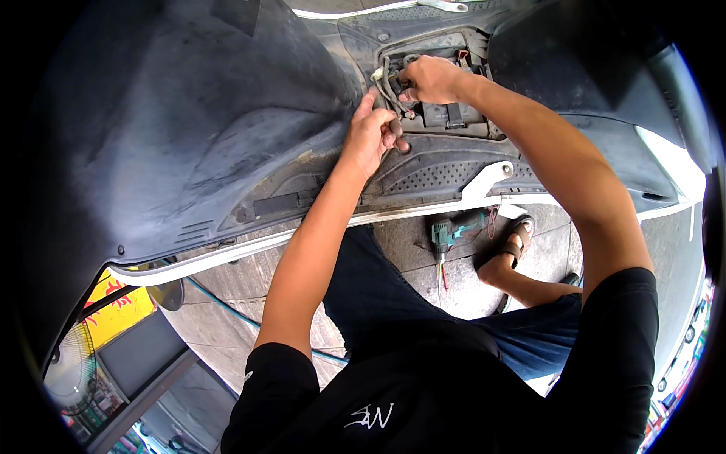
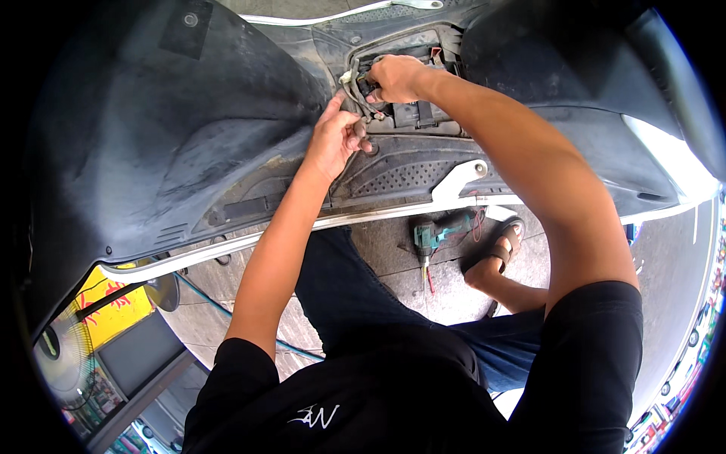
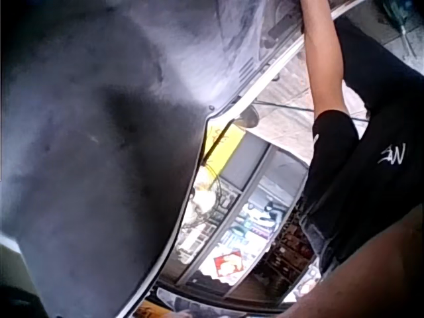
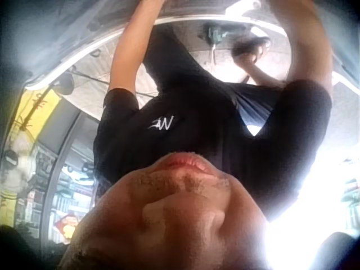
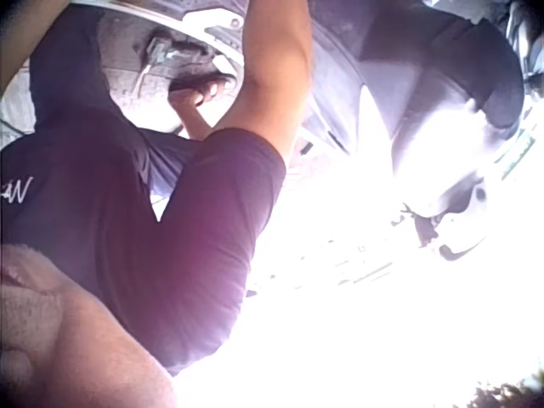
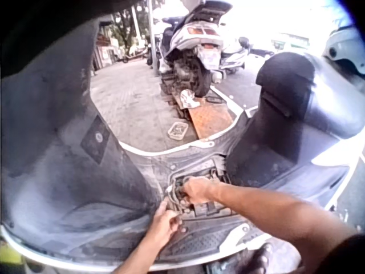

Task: The person installs a front panel onto a scooter, secures it using a power drill to tighten screws, and then manipulates electrical wires and connectors inside the battery compartment.

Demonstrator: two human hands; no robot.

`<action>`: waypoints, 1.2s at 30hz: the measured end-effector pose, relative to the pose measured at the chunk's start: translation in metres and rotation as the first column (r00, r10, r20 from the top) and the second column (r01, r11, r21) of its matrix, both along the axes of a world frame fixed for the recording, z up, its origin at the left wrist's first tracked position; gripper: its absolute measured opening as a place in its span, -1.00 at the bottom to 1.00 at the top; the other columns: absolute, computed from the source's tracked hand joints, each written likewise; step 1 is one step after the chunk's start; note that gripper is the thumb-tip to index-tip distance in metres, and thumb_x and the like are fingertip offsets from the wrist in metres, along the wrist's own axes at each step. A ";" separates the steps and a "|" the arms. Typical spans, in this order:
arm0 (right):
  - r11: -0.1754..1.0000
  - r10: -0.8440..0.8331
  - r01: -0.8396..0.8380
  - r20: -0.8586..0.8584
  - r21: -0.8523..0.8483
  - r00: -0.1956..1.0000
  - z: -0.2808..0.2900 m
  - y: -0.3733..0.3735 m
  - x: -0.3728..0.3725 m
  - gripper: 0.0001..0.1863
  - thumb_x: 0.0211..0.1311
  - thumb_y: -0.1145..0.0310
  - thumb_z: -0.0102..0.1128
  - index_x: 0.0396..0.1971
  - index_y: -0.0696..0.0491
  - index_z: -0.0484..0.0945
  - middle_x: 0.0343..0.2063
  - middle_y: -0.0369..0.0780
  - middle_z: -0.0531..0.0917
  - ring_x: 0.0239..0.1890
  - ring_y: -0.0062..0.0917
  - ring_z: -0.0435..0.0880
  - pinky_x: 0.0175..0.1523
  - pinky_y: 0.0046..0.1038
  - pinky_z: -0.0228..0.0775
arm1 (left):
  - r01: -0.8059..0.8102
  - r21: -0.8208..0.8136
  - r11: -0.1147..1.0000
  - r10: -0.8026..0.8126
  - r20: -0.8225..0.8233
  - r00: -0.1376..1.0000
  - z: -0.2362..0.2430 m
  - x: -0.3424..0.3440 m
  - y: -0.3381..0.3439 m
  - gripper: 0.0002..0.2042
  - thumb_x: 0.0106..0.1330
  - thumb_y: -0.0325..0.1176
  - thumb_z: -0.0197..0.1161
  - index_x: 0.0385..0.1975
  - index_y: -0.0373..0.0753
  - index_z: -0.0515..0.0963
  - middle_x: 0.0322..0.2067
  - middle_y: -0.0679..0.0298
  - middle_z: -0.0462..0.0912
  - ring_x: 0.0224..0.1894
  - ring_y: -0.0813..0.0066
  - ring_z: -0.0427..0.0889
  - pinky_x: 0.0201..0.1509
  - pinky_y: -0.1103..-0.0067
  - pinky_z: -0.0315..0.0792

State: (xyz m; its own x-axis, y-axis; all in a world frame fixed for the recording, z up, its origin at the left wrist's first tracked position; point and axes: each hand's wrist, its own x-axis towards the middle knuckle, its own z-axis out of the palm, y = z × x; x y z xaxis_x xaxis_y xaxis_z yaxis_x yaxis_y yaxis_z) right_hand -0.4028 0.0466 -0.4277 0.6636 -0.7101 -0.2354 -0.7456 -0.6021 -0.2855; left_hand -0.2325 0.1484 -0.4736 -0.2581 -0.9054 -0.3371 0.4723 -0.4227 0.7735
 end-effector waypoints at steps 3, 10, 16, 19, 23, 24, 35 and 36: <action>1.000 -0.017 0.016 0.057 0.018 0.998 -0.007 -0.003 0.000 -0.57 0.14 0.08 0.29 -0.13 0.12 0.62 -0.40 0.01 0.68 -0.22 -0.07 0.65 -0.08 -0.17 0.46 | 0.043 0.024 0.999 -0.042 -0.062 0.997 0.001 0.002 -0.004 -0.49 0.25 -0.44 0.00 0.25 -0.22 0.20 -0.61 0.32 0.44 -0.67 0.64 0.35 -0.43 0.48 0.52; 0.996 -0.077 0.073 0.084 0.054 0.993 -0.007 -0.002 0.001 -0.58 0.10 0.06 0.33 -0.19 0.09 0.66 -0.29 -0.02 0.69 -0.11 -0.12 0.64 0.02 -0.22 0.46 | 0.136 0.086 0.987 -0.140 0.038 0.989 0.007 0.000 -0.008 -0.94 0.24 -0.43 0.02 -0.32 -0.18 0.34 -0.63 0.34 0.42 -0.68 0.62 0.33 -0.41 0.43 0.51; 0.997 -0.076 0.074 0.103 0.022 0.992 -0.012 -0.004 0.000 -0.60 0.10 0.10 0.33 -0.22 0.13 0.64 -0.39 0.03 0.67 -0.21 -0.04 0.64 -0.08 -0.16 0.46 | 0.171 0.111 0.979 -0.182 0.099 0.978 0.012 -0.002 -0.011 -0.96 0.23 -0.44 0.04 -0.36 -0.18 0.34 -0.63 0.33 0.43 -0.69 0.62 0.33 -0.42 0.42 0.51; 0.995 -0.094 0.093 0.094 0.023 0.991 -0.014 -0.001 0.001 -0.58 0.09 0.08 0.34 -0.19 0.10 0.65 -0.33 0.01 0.68 -0.16 -0.08 0.64 -0.04 -0.19 0.46 | 0.174 0.105 0.979 -0.183 0.087 0.979 0.009 -0.003 -0.010 -0.93 0.23 -0.44 0.03 -0.32 -0.20 0.34 -0.63 0.31 0.44 -0.70 0.61 0.33 -0.45 0.42 0.53; 0.991 -0.120 0.121 -0.012 0.053 0.993 -0.005 0.003 0.010 -0.53 0.07 0.04 0.36 -0.10 0.05 0.64 -0.20 -0.05 0.68 -0.05 -0.16 0.63 0.05 -0.25 0.46 | 0.182 0.111 0.977 -0.194 0.107 0.975 0.004 0.003 -0.011 -0.85 0.21 -0.45 0.03 -0.23 -0.25 0.34 -0.63 0.27 0.45 -0.69 0.58 0.36 -0.49 0.41 0.54; 0.990 -0.129 0.130 -0.028 0.054 0.991 -0.006 0.003 0.009 -0.53 0.08 0.04 0.36 -0.09 0.04 0.64 -0.18 -0.05 0.68 -0.04 -0.17 0.63 0.05 -0.25 0.46 | 0.194 0.112 0.975 -0.206 0.109 0.972 0.006 0.002 -0.010 -0.83 0.21 -0.46 0.03 -0.21 -0.26 0.34 -0.63 0.27 0.45 -0.69 0.58 0.36 -0.49 0.41 0.54; 0.986 -0.154 0.160 -0.116 0.045 0.981 -0.004 0.007 0.013 -0.56 0.16 0.03 0.29 -0.08 0.03 0.63 -0.19 -0.08 0.69 -0.04 -0.20 0.64 0.04 -0.24 0.47 | 0.241 0.161 0.957 -0.279 0.293 0.914 0.014 -0.002 -0.007 -0.53 0.19 -0.42 0.07 0.13 -0.35 0.22 -0.65 0.32 0.44 -0.76 0.67 0.28 -0.50 0.47 0.53; 0.986 -0.153 0.161 -0.131 0.047 0.979 -0.004 0.007 0.012 -0.57 0.17 0.03 0.28 -0.10 0.04 0.63 -0.19 -0.08 0.69 -0.04 -0.20 0.65 0.03 -0.25 0.47 | 0.243 0.166 0.956 -0.284 0.306 0.908 0.015 -0.004 -0.007 -0.50 0.18 -0.41 0.07 0.15 -0.36 0.20 -0.65 0.32 0.44 -0.76 0.66 0.27 -0.51 0.47 0.52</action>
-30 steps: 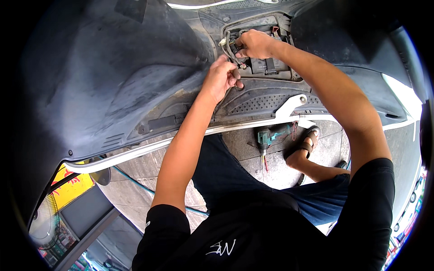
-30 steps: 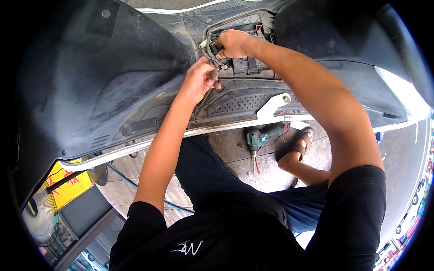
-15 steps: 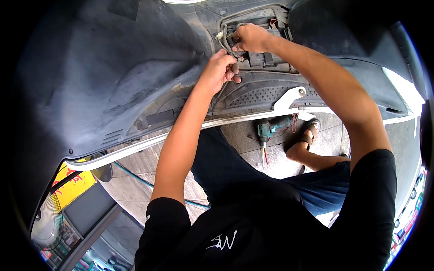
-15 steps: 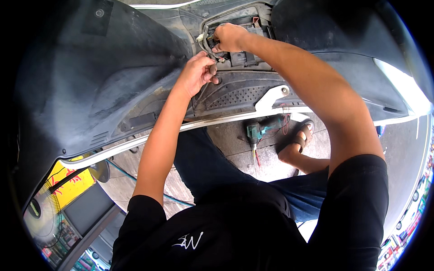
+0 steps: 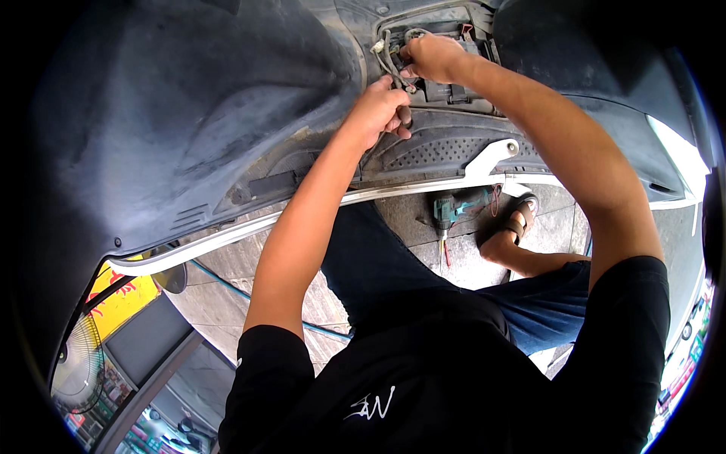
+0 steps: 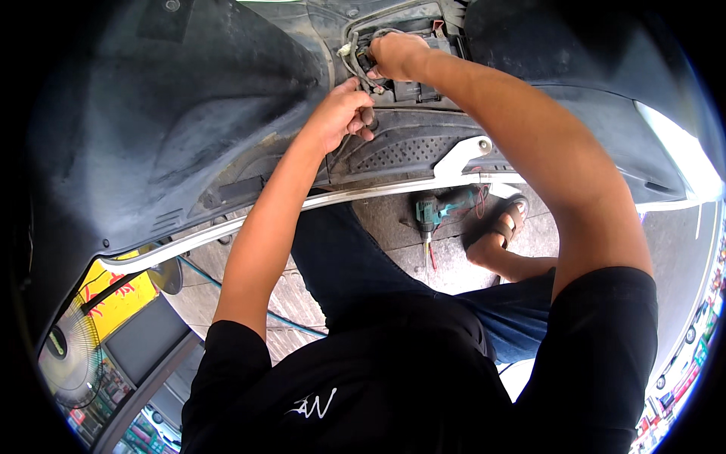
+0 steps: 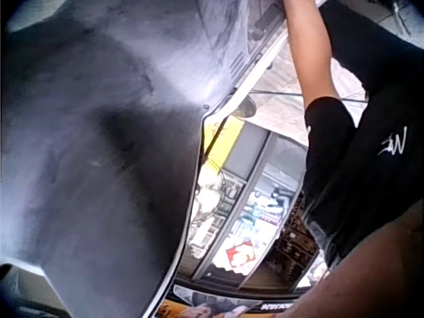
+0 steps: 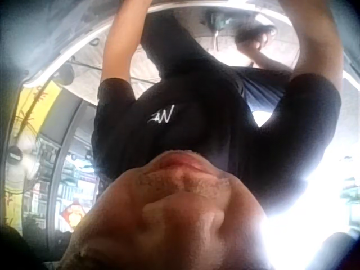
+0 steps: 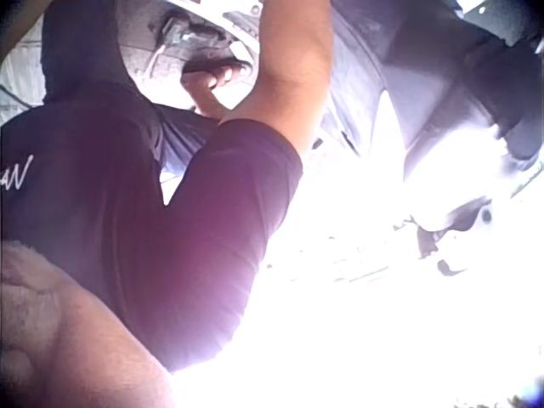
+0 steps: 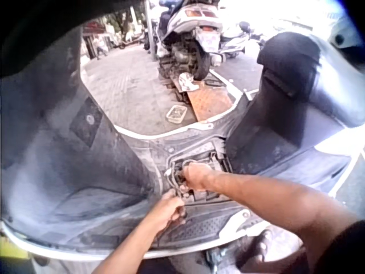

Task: The person installs a front panel onto a scooter, secures it using a power drill to tighten screws, and then manipulates electrical wires and connectors inside the battery compartment.

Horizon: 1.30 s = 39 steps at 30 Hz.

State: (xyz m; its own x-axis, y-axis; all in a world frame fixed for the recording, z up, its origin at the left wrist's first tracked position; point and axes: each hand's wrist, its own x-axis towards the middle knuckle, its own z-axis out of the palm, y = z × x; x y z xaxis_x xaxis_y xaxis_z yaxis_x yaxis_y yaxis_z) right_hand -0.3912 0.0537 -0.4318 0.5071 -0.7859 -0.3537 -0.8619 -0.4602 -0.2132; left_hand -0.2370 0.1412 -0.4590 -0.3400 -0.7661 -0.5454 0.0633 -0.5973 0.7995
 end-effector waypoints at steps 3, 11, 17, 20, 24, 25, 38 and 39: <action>1.000 -0.011 0.010 -0.016 -0.029 1.000 -0.006 0.000 -0.002 -0.63 0.18 0.06 0.27 -0.13 0.00 0.63 -0.29 -0.10 0.70 -0.13 -0.20 0.67 -0.03 -0.22 0.49 | 0.024 0.009 1.000 -0.024 0.025 0.999 0.004 -0.002 -0.004 -0.42 0.16 -0.44 0.06 0.22 -0.42 0.13 -0.62 0.26 0.46 -0.75 0.61 0.30 -0.57 0.46 0.50; 0.997 0.009 -0.009 -0.001 -0.077 1.000 -0.015 0.009 -0.001 -0.72 0.20 0.14 0.24 -0.19 -0.02 0.65 -0.36 -0.11 0.70 -0.19 -0.21 0.69 -0.13 -0.23 0.53 | 0.035 0.060 0.998 -0.046 0.202 0.978 0.020 -0.012 -0.004 -0.44 0.15 -0.42 0.08 0.19 -0.44 0.19 -0.64 0.29 0.45 -0.74 0.60 0.33 -0.62 0.46 0.45; 0.975 0.052 -0.056 -0.025 -0.217 0.998 -0.033 0.029 -0.009 -0.68 0.22 0.20 0.19 -0.04 -0.09 0.55 -0.44 -0.12 0.69 -0.27 -0.21 0.70 -0.17 -0.22 0.52 | 0.130 0.056 0.990 -0.141 0.319 0.937 0.011 -0.016 -0.019 -0.73 0.17 -0.40 0.11 -0.14 -0.33 0.37 -0.59 0.22 0.49 -0.71 0.52 0.41 -0.65 0.43 0.46; 0.964 -0.001 0.065 0.243 -0.258 0.970 -0.038 0.035 -0.022 -0.71 0.22 0.23 0.19 -0.09 -0.03 0.46 -0.45 -0.03 0.68 -0.30 -0.10 0.68 -0.23 -0.14 0.50 | 0.101 0.044 0.994 -0.109 0.311 0.944 0.010 -0.019 -0.020 -0.76 0.17 -0.38 0.12 -0.20 -0.32 0.38 -0.60 0.19 0.50 -0.79 0.57 0.30 -0.63 0.41 0.47; 0.953 -0.276 0.300 0.277 -0.047 0.921 -0.022 0.009 -0.030 -0.57 0.15 0.10 0.32 -0.11 0.06 0.48 -0.27 -0.02 0.68 -0.12 -0.12 0.65 -0.06 -0.17 0.48 | 0.126 0.049 0.991 -0.135 0.304 0.943 0.012 -0.013 -0.025 -0.79 0.18 -0.38 0.10 -0.20 -0.26 0.39 -0.63 0.21 0.50 -0.80 0.58 0.29 -0.61 0.42 0.48; 0.970 -0.231 0.242 0.198 -0.030 0.953 -0.018 0.002 -0.026 -0.56 0.14 0.07 0.33 -0.12 0.07 0.51 -0.26 -0.04 0.68 -0.12 -0.14 0.66 -0.06 -0.18 0.49 | 0.126 0.056 0.990 -0.137 0.305 0.943 0.010 -0.012 -0.025 -0.80 0.19 -0.38 0.10 -0.20 -0.26 0.39 -0.63 0.22 0.50 -0.80 0.58 0.28 -0.60 0.42 0.49; 0.936 -0.237 0.242 -0.054 0.253 0.970 -0.002 -0.011 -0.010 -0.62 0.24 0.10 0.27 -0.39 0.18 0.64 -0.54 -0.18 0.72 -0.53 -0.46 0.72 -0.30 -0.41 0.57 | 0.226 0.149 0.963 -0.264 0.336 0.904 0.009 -0.010 -0.024 -0.78 0.20 -0.36 0.12 -0.20 -0.28 0.38 -0.63 0.27 0.48 -0.72 0.55 0.38 -0.61 0.46 0.49; 0.947 -0.212 0.227 -0.091 0.227 0.973 -0.002 -0.009 -0.010 -0.64 0.24 0.11 0.27 -0.38 0.18 0.65 -0.52 -0.20 0.73 -0.53 -0.47 0.73 -0.27 -0.42 0.58 | 0.237 0.154 0.959 -0.279 0.375 0.884 0.013 -0.013 -0.024 -0.79 0.21 -0.36 0.12 -0.22 -0.30 0.39 -0.62 0.26 0.48 -0.70 0.52 0.42 -0.62 0.46 0.49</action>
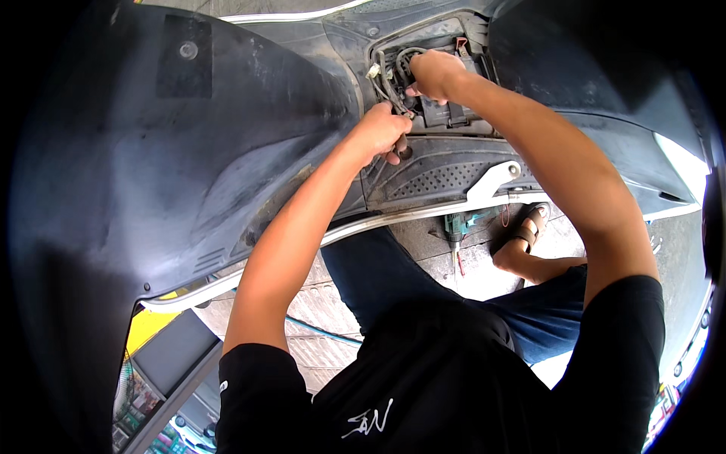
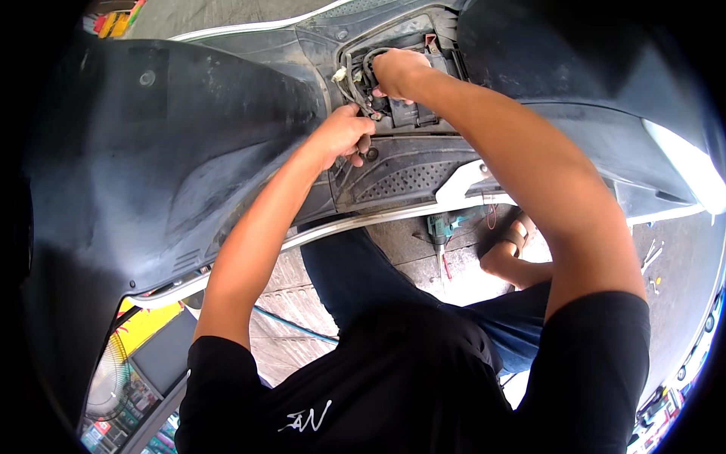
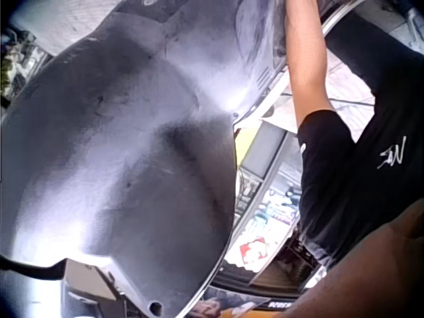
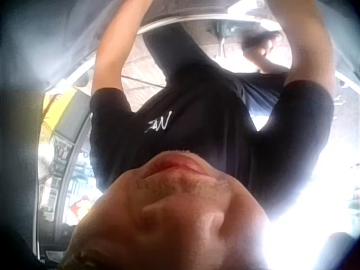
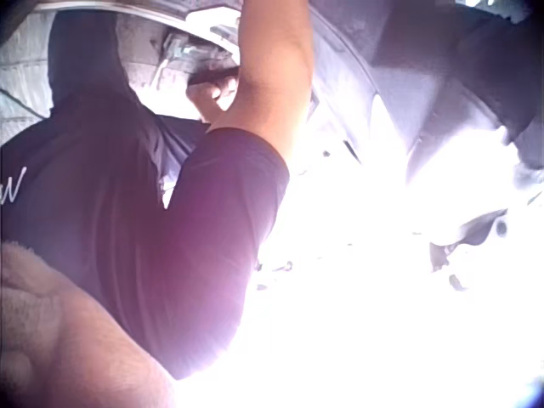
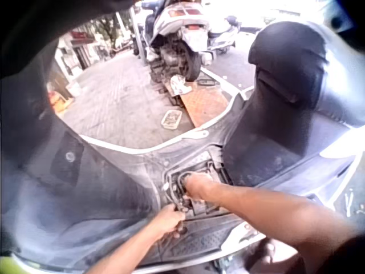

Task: The person installs a front panel onto a scooter, secures it using a power drill to tighten screws, and then manipulates electrical wires and connectors inside the battery compartment.

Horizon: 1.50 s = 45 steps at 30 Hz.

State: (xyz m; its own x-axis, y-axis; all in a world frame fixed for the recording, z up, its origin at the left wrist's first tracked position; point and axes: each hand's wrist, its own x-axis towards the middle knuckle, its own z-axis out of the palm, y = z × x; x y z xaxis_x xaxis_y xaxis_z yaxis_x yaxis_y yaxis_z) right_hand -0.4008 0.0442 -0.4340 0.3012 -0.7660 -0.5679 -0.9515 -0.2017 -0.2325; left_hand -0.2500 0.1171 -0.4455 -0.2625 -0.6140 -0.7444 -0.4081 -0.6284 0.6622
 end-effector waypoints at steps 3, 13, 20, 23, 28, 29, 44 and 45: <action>0.997 0.029 -0.030 -0.011 -0.078 1.000 0.004 -0.002 0.001 -0.62 0.23 0.09 0.27 -0.37 0.18 0.65 -0.53 -0.20 0.73 -0.54 -0.48 0.73 -0.25 -0.42 0.59 | 0.071 -0.030 0.997 -0.071 -0.006 0.997 0.006 0.000 -0.005 -0.79 0.20 -0.35 0.12 -0.24 -0.32 0.40 -0.61 0.24 0.49 -0.68 0.50 0.44 -0.64 0.47 0.48; 0.950 -0.025 0.047 0.078 -0.308 0.997 -0.013 0.021 -0.008 -0.54 0.07 -0.06 0.34 -0.15 -0.06 0.62 -0.22 -0.12 0.71 -0.09 -0.26 0.69 0.00 -0.26 0.51 | -0.081 -0.394 0.915 0.103 0.036 0.994 -0.004 0.011 0.003 -0.60 0.27 -0.29 0.19 0.03 -0.38 0.39 -0.52 0.11 0.61 -0.70 0.44 0.50 -0.51 0.44 0.55; 0.934 -0.003 0.071 0.191 -0.351 0.982 -0.008 0.023 -0.020 -0.59 0.11 -0.05 0.30 -0.18 -0.06 0.61 -0.23 -0.14 0.70 -0.09 -0.23 0.66 -0.02 -0.24 0.47 | 0.053 -0.867 0.496 0.343 0.252 0.905 -0.014 0.010 -0.015 -0.71 0.24 -0.41 0.22 -0.11 -0.44 0.45 -0.21 -0.17 0.61 -0.10 -0.12 0.60 0.00 0.21 0.44; 0.925 -0.034 0.133 0.272 -0.355 0.962 -0.018 0.029 -0.023 -0.66 0.11 0.03 0.31 -0.25 -0.04 0.59 -0.29 -0.17 0.70 -0.12 -0.25 0.66 -0.05 -0.24 0.46 | -0.016 -0.874 0.486 0.404 0.209 0.891 -0.015 0.002 -0.022 -0.82 0.21 -0.45 0.23 -0.27 -0.42 0.51 -0.33 -0.11 0.66 -0.18 -0.09 0.64 -0.07 0.24 0.47; 0.906 -0.112 0.291 0.486 -0.308 0.867 -0.027 0.021 -0.034 -0.74 0.12 0.13 0.30 -0.39 0.00 0.53 -0.40 -0.19 0.68 -0.19 -0.25 0.64 -0.12 -0.23 0.41 | -0.132 -0.850 0.509 0.469 0.146 0.871 -0.035 0.003 -0.041 -0.85 0.20 -0.45 0.23 -0.30 -0.40 0.56 -0.40 0.02 0.69 -0.33 0.19 0.68 -0.20 0.39 0.51; 0.900 -0.136 0.324 0.517 -0.293 0.845 -0.030 0.018 -0.038 -0.74 0.12 0.13 0.30 -0.40 0.00 0.52 -0.40 -0.20 0.68 -0.19 -0.25 0.64 -0.12 -0.23 0.41 | -0.203 -0.810 0.550 0.492 0.117 0.863 -0.035 0.000 -0.043 -0.84 0.17 -0.45 0.23 -0.31 -0.39 0.57 -0.36 -0.04 0.69 -0.25 0.07 0.69 -0.09 0.34 0.49; 0.865 -0.261 0.377 0.345 -0.330 0.901 -0.019 0.018 -0.016 -0.37 0.15 -0.15 0.23 -0.01 0.07 0.43 -0.21 -0.09 0.70 -0.06 -0.20 0.66 0.02 -0.25 0.48 | 0.153 -0.835 0.529 0.441 0.424 0.791 -0.037 0.003 -0.042 -0.91 0.16 -0.47 0.20 -0.41 -0.37 0.54 -0.47 0.02 0.66 -0.35 0.16 0.67 -0.18 0.37 0.50; 0.866 -0.275 0.379 0.321 -0.326 0.906 -0.016 0.016 -0.014 -0.35 0.14 -0.16 0.23 0.01 0.07 0.41 -0.19 -0.09 0.70 -0.05 -0.21 0.66 0.03 -0.26 0.48 | 0.139 -0.817 0.560 0.413 0.420 0.808 -0.035 0.003 -0.042 -0.89 0.16 -0.45 0.22 -0.39 -0.36 0.56 -0.45 0.00 0.66 -0.31 0.11 0.68 -0.11 0.36 0.49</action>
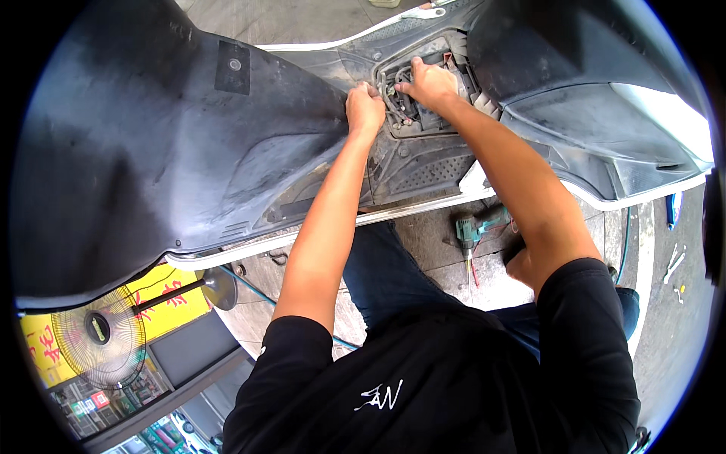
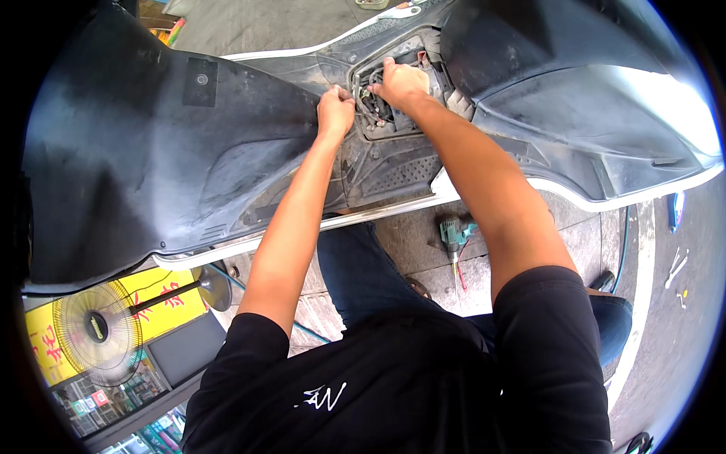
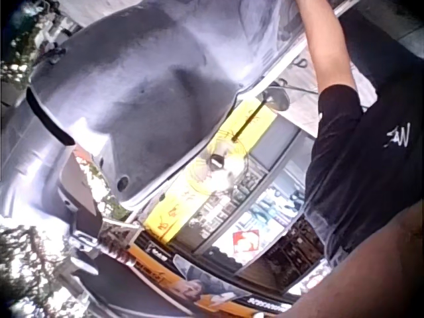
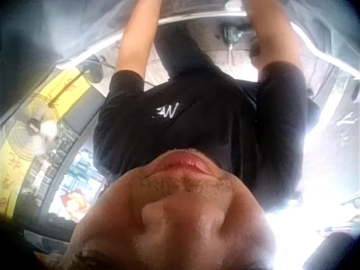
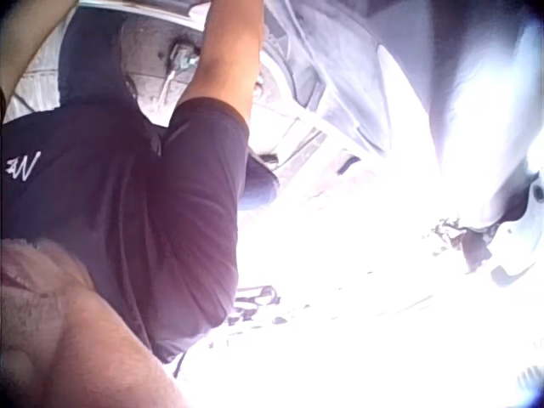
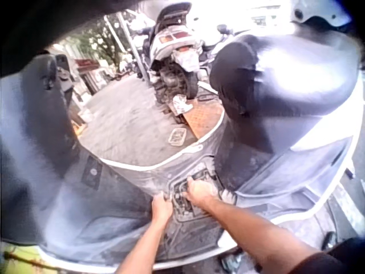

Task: The person installs a front panel onto a scooter, secures it using a power drill to tighten screws, and then manipulates electrical wires and connectors inside the battery compartment.

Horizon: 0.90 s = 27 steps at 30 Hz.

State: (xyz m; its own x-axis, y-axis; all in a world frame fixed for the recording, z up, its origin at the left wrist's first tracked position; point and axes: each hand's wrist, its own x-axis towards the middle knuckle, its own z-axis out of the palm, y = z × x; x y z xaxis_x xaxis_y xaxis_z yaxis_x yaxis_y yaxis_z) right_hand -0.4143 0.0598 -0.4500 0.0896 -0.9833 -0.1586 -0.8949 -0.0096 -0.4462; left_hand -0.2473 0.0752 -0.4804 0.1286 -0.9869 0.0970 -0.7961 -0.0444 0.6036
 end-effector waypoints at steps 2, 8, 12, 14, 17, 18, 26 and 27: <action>0.999 -0.021 0.022 -0.043 0.029 0.999 0.006 -0.005 0.007 -0.30 0.13 -0.17 0.24 0.07 0.07 0.38 -0.15 -0.11 0.69 -0.04 -0.23 0.66 0.04 -0.27 0.49 | 0.052 -0.009 0.999 -0.052 0.033 0.998 0.003 0.003 0.007 -0.86 0.18 -0.42 0.23 -0.33 -0.33 0.59 -0.39 -0.01 0.66 -0.25 0.09 0.67 -0.09 0.35 0.49; 0.996 0.012 -0.004 -0.089 0.089 0.996 0.007 -0.009 0.015 -0.30 0.08 -0.14 0.31 0.06 0.06 0.37 -0.10 -0.13 0.68 -0.02 -0.27 0.67 0.06 -0.29 0.49 | 0.151 0.024 0.988 -0.153 0.089 0.984 0.008 0.007 0.039 -0.76 0.29 -0.37 0.18 -0.10 -0.28 0.62 -0.19 -0.04 0.60 -0.07 0.04 0.60 0.04 0.34 0.45; 0.993 -0.005 0.015 -0.083 0.121 0.997 0.014 -0.014 0.025 -0.31 0.10 -0.12 0.29 0.07 0.08 0.35 -0.08 -0.11 0.67 0.01 -0.27 0.66 0.08 -0.30 0.48 | 0.169 0.006 0.986 -0.169 0.053 0.984 0.010 0.012 0.045 -0.71 0.32 -0.34 0.16 -0.02 -0.26 0.60 -0.18 0.03 0.60 -0.05 0.05 0.59 0.06 0.35 0.43; 0.990 -0.003 0.014 -0.081 0.140 0.997 0.012 -0.017 0.022 -0.29 0.10 -0.12 0.29 0.08 0.08 0.34 -0.06 -0.09 0.66 0.02 -0.27 0.65 0.09 -0.30 0.47 | 0.127 0.019 0.992 -0.127 0.033 0.991 0.013 0.003 0.050 -0.71 0.32 -0.33 0.16 -0.02 -0.26 0.60 -0.16 0.03 0.59 -0.04 0.06 0.59 0.07 0.36 0.42; 0.987 0.005 0.012 -0.102 0.161 0.995 0.016 -0.020 0.025 -0.28 0.10 -0.13 0.29 0.09 0.08 0.33 -0.05 -0.09 0.66 0.05 -0.27 0.63 0.10 -0.31 0.46 | 0.105 0.029 0.994 -0.104 -0.039 0.994 0.014 0.002 0.046 -0.68 0.28 -0.33 0.17 -0.01 -0.29 0.59 -0.14 0.02 0.58 -0.02 0.05 0.57 0.08 0.37 0.41; 0.985 0.010 0.009 -0.111 0.173 0.994 0.015 -0.019 0.026 -0.28 0.10 -0.13 0.29 0.09 0.08 0.33 -0.05 -0.09 0.66 0.05 -0.26 0.63 0.10 -0.31 0.46 | 0.095 0.043 0.995 -0.092 -0.059 0.994 0.013 0.002 0.047 -0.68 0.27 -0.34 0.18 -0.01 -0.30 0.59 -0.14 0.02 0.58 -0.01 0.05 0.57 0.09 0.37 0.40; 0.985 0.091 -0.091 0.011 0.146 0.996 0.006 -0.029 0.015 -0.20 0.10 -0.15 0.27 0.10 0.22 0.29 -0.51 -0.16 0.71 -0.35 -0.37 0.74 -0.15 -0.35 0.54 | -0.008 -0.025 1.000 -0.001 -0.321 0.947 -0.005 0.005 0.047 -0.50 0.18 -0.46 0.19 0.19 -0.38 0.40 -0.18 0.06 0.68 -0.46 0.39 0.64 -0.26 0.47 0.53; 0.982 0.071 -0.073 0.015 0.173 0.997 0.006 -0.030 0.012 -0.20 0.11 -0.12 0.26 0.12 0.23 0.27 -0.66 -0.26 0.67 -0.51 -0.43 0.71 -0.25 -0.40 0.54 | 0.000 0.006 1.000 0.002 -0.361 0.933 -0.003 -0.004 0.053 -0.47 0.16 -0.44 0.20 0.20 -0.39 0.38 -0.18 0.02 0.67 -0.44 0.27 0.64 -0.19 0.44 0.51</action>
